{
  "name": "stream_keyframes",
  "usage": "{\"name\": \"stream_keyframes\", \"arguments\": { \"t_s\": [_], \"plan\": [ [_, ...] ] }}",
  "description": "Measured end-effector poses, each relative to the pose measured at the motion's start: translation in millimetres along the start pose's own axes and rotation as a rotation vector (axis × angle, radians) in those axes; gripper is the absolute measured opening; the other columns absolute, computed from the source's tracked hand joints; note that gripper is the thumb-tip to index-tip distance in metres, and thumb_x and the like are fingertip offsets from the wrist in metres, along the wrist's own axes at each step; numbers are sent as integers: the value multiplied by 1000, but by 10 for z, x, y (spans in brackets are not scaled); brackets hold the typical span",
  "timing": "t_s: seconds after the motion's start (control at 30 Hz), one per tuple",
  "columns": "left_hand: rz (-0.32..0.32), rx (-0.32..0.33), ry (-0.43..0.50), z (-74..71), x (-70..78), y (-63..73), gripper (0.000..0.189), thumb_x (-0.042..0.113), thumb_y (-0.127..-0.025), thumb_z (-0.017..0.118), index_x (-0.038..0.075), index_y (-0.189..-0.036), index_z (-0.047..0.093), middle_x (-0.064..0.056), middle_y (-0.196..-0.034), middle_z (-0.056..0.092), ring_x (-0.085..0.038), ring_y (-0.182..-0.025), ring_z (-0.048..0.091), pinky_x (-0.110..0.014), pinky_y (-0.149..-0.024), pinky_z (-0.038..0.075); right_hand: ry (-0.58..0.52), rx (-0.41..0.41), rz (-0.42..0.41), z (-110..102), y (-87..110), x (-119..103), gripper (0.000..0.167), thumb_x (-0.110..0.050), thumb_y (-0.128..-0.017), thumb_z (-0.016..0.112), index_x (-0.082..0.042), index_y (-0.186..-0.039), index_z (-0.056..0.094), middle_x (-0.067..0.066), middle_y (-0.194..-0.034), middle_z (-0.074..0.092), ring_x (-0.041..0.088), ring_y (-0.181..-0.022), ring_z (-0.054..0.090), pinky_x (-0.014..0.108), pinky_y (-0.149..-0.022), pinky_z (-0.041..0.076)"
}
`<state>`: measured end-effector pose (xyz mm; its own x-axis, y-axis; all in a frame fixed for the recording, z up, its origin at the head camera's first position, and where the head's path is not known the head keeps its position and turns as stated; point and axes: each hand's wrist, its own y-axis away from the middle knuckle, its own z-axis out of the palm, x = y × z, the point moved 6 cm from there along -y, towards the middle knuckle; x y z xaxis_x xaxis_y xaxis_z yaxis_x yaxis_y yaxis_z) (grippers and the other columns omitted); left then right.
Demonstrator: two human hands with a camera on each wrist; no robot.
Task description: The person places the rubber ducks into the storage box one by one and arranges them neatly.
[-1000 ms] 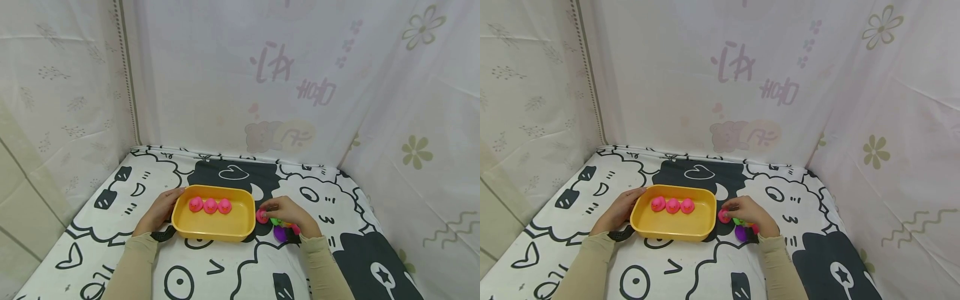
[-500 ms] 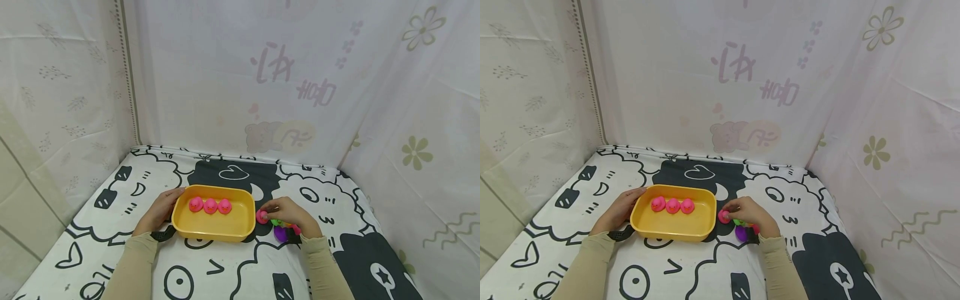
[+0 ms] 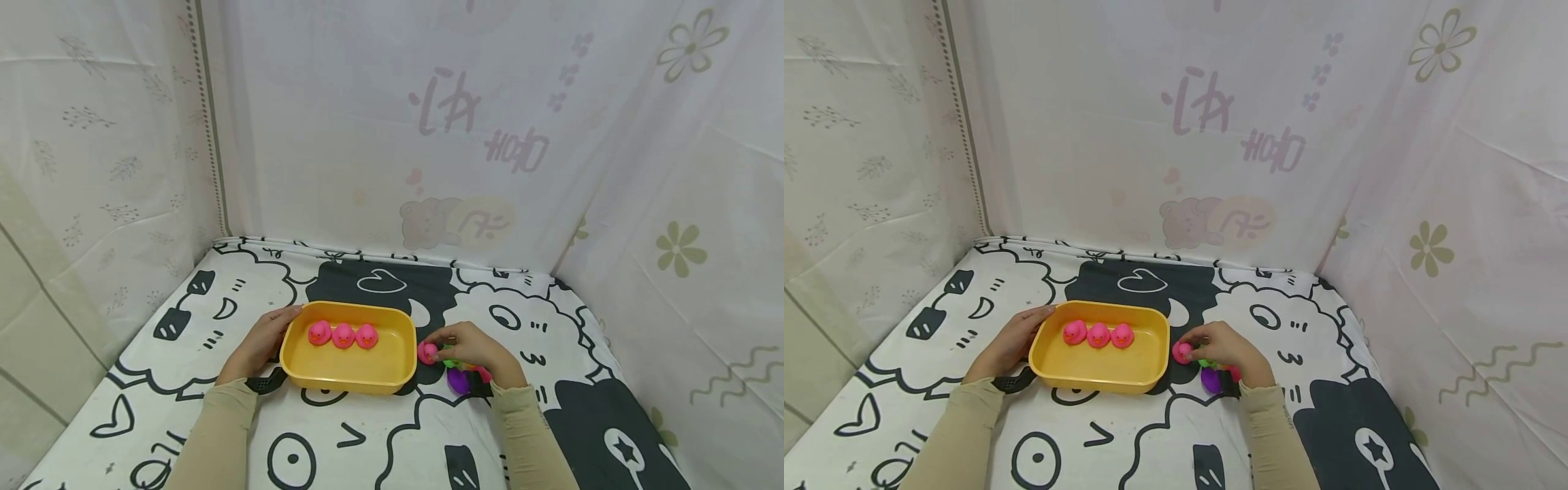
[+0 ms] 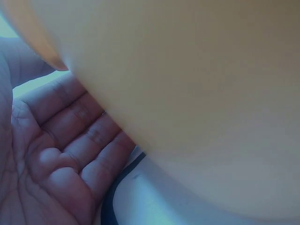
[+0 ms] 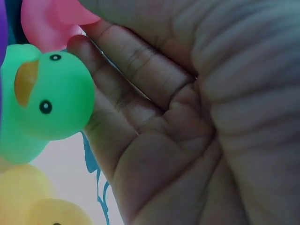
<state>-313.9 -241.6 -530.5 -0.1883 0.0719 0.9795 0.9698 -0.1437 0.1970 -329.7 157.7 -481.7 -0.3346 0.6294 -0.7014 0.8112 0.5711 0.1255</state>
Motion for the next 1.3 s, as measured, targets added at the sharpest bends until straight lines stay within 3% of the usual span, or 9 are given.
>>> {"name": "stream_keyframes", "arguments": {
  "t_s": [1.3],
  "plan": [
    [-2, 2, 1, -17, -27, -28, 80, 65, -95, 53, 8, -150, 46, -18, -146, 51, -26, -107, 64, -33, -88, 57, 19, 36, 17, -21, -4, 4, 23, -24, -88, 79, -25, -111, 77, -12, -107, 71, 23, -114, 64, 48, -99, 51]
  ]
}}
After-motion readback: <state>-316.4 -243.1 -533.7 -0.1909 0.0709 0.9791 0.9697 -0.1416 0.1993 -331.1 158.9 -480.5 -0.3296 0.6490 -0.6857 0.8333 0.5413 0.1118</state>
